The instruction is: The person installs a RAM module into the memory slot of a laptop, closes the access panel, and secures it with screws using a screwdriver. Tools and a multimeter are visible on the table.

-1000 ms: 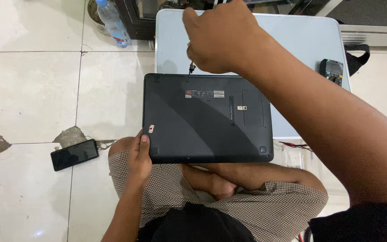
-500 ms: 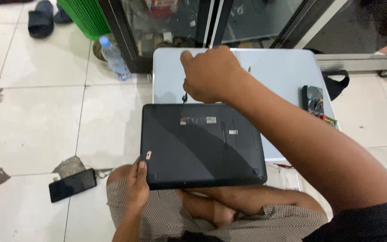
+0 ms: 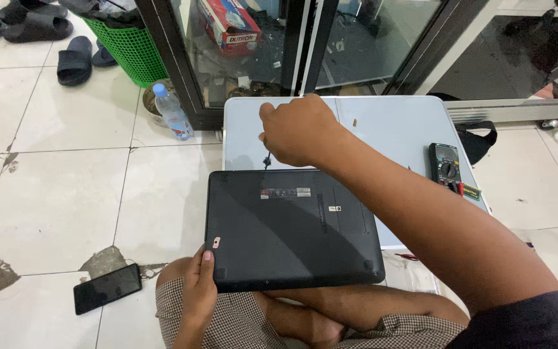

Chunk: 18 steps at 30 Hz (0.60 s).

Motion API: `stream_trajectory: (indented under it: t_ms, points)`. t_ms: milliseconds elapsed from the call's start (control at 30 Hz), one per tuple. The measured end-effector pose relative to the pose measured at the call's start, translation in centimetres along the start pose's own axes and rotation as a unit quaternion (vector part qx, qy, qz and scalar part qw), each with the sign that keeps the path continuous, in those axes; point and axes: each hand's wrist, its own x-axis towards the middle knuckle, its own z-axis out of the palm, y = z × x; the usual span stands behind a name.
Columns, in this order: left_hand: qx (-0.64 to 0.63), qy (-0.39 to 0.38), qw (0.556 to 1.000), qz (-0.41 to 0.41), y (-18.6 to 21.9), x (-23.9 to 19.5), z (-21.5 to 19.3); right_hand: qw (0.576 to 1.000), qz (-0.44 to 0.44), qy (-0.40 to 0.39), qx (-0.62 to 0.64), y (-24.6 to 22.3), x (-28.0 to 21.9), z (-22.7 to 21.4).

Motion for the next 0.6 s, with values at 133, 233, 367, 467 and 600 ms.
stream_trajectory:
  t_ms: [133, 233, 367, 467, 600]
  points:
    - [0.009, -0.008, 0.999, 0.030, -0.5, 0.1, -0.2, 0.997, -0.002, 0.051, -0.049, 0.0, 0.8, 0.7]
    - [0.034, 0.001, 0.999, 0.028, 0.0, 0.1, 0.0, 0.999, -0.003, 0.040, -0.030, -0.1, 0.2, -0.2]
    - [0.025, -0.008, 0.999, 0.040, -0.8, 0.6, -0.1, 0.999, -0.001, 0.008, -0.038, 0.2, 0.3, 0.1]
    - [-0.001, -0.013, 1.000, 0.017, 0.3, 0.0, 0.1, 0.999, 0.010, 0.010, -0.039, -0.2, 0.3, -0.4]
    - [0.054, 0.014, 0.998, -0.002, 0.6, -0.1, 0.2, 0.999, -0.014, 0.030, -0.019, 0.0, -0.2, -0.3]
